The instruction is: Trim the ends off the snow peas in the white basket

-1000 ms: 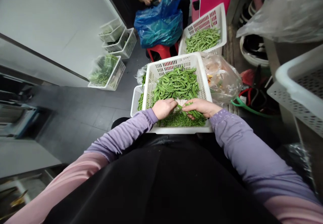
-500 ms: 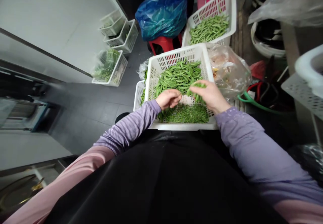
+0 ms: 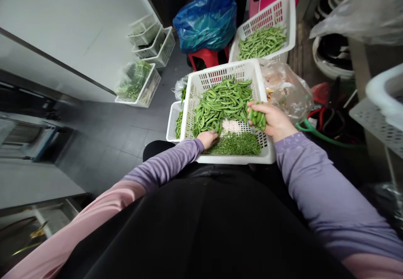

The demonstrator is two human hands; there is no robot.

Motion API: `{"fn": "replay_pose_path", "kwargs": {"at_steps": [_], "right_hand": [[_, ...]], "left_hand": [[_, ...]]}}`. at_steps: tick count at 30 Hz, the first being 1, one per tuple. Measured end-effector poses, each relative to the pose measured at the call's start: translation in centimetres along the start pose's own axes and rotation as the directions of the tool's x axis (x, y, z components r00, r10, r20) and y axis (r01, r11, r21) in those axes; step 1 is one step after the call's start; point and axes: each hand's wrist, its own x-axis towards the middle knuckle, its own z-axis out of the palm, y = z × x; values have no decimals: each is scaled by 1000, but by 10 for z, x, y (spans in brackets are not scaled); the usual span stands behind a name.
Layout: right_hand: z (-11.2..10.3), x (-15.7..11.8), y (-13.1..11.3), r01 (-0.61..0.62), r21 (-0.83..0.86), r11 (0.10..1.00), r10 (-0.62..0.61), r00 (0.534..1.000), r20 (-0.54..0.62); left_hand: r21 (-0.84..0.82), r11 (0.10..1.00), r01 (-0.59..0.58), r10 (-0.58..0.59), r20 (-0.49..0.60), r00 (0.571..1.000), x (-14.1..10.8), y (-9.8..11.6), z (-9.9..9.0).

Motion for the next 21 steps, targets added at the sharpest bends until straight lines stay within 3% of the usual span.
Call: {"fn": "replay_pose_path", "kwargs": {"at_steps": [2,4,6,8,12,17,21], "right_hand": [[9,-3,4,-16,-215,976,22,999,25],[22,-8,8,44,-477,878,1,996,94],[34,-13,12,144,-620,771,-34,982,187],[43,-17,17,245,-667,703,-104,964,245],[43,-21,22,287,-710,643,-195,958,211],[39,-24,19,335,-644,688,-252,942,221],[41,-26,14,308,-542,782,-241,951,193]], "left_hand": [[-332,941,57,-105,-129,986,-5,5,-14],[-679,731,70,-233,-152,960,-10,14,-29],[-873,486,39,-291,-120,949,-14,27,-44],[-944,329,11,-308,-96,946,-18,41,-56],[-979,204,28,-311,-38,950,-25,61,-71],[-988,148,47,-292,2,956,-27,67,-85],[-996,-52,75,-336,88,938,-22,65,-80]]}}
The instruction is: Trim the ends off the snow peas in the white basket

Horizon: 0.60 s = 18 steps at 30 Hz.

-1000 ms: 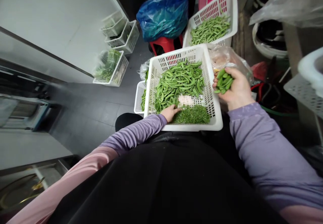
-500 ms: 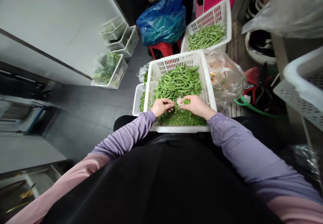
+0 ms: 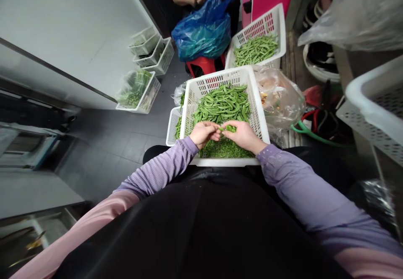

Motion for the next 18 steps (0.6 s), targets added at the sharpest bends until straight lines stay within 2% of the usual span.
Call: {"fn": "replay_pose_path", "kwargs": {"at_steps": [2,3,6,8,10,12,13,15,17,18], "right_hand": [[-2,1,-2,-63,70,996,63,998,2],[-3,2,-2,-104,122,987,106,994,-15],[-7,5,-2,-215,309,926,251,964,-84],[-7,6,-1,-271,415,869,325,944,-63],[-6,6,0,-321,511,798,371,929,4],[-4,7,1,-361,594,719,399,914,72],[-4,7,2,-382,621,685,409,906,107],[-5,8,4,-420,627,656,409,896,172],[-11,9,7,-409,514,754,393,908,146],[-14,10,8,-374,390,842,377,924,72]], "left_hand": [[-8,999,54,-54,-27,998,6,-11,-3],[45,996,77,-74,-54,996,9,-18,-6],[297,937,183,-154,-120,981,14,-37,-16],[426,884,194,-166,-103,981,14,-41,-21],[508,859,56,-39,-44,998,11,-36,-21],[556,820,-135,122,61,991,6,-25,-16],[572,797,-192,143,129,981,5,-19,-13],[634,744,-212,86,224,971,2,-8,-8],[759,617,-207,29,242,970,-1,-1,-6],[836,504,-215,39,227,973,-2,2,-7]]}}
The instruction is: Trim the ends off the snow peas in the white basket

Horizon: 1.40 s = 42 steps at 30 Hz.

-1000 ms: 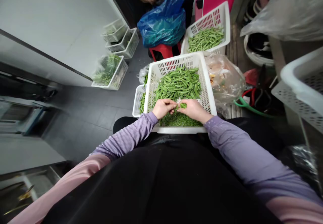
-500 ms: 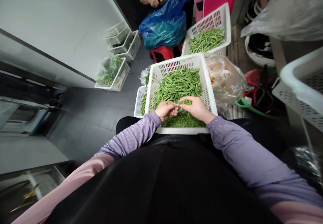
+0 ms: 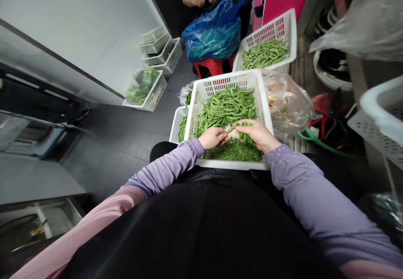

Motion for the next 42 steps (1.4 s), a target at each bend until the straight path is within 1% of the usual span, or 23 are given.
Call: {"fn": "replay_pose_path", "kwargs": {"at_steps": [1,2,3,4,6,8,9,11,13,14,16,17,19,22,24,25,27,29,32,35,37,39,42], "right_hand": [[-4,0,-1,63,-185,981,-80,993,-85],[-7,0,-1,113,-377,919,-188,968,-167],[-10,-1,-2,146,-545,826,-304,929,-211],[-10,-3,-3,182,-668,721,-403,895,-192],[-5,-7,-2,334,-778,532,-501,865,28],[6,-11,1,525,-737,426,-472,824,314],[12,-13,2,576,-697,427,-445,805,393],[21,-14,6,565,-614,551,-414,824,386],[24,-12,8,444,-462,768,-369,896,247],[24,-11,8,365,-342,866,-323,930,175],[21,-8,8,195,-71,978,-190,979,71],[18,-6,7,113,60,992,-115,993,35],[10,-2,6,-6,280,960,6,1000,2],[-2,1,1,-98,466,879,83,995,52],[-6,1,-2,-150,506,849,88,986,145],[-6,-1,-3,-176,509,843,88,977,192],[-4,-4,-5,-211,495,843,82,960,270],[0,-8,-5,-229,471,852,79,945,317],[7,-13,-4,-233,438,868,74,934,351],[14,-17,-2,-230,380,896,65,915,399],[19,-19,0,-224,336,915,70,907,415],[22,-21,2,-199,307,931,75,926,371],[26,-23,5,-120,264,957,54,968,247]], "left_hand": [[160,987,5,0,-31,1000,-2,0,-3],[324,946,12,6,-54,999,-4,0,-5],[470,883,15,12,-54,998,-6,0,-7],[581,814,11,14,-39,999,-8,0,-9],[690,722,-37,24,29,999,-11,3,-11],[687,716,-122,86,87,992,-12,6,-12],[655,738,-162,135,92,987,-12,7,-13],[527,819,-227,245,35,969,-9,7,-12],[303,917,-258,297,-92,950,-5,2,-8],[179,951,-254,281,-144,949,-3,-3,-4],[25,979,-202,203,-164,965,1,-16,7],[30,987,-161,163,-131,978,2,-23,14],[192,978,-75,80,-22,997,1,-39,27],[423,906,27,-76,98,992,-3,-57,37],[384,922,44,-58,25,998,-4,-58,34],[298,954,29,-12,-57,998,-4,-55,31],[8,999,-35,36,-213,976,-2,-43,24],[-350,933,-86,8,-219,976,0,-29,18],[-696,710,-106,38,-112,993,0,-14,16],[-836,536,-118,87,-84,993,-2,-12,20],[-891,445,-85,75,-58,996,-3,-15,21],[-921,387,-36,20,-31,999,-3,-18,22],[-932,362,28,-69,3,998,-4,-21,22]]}}
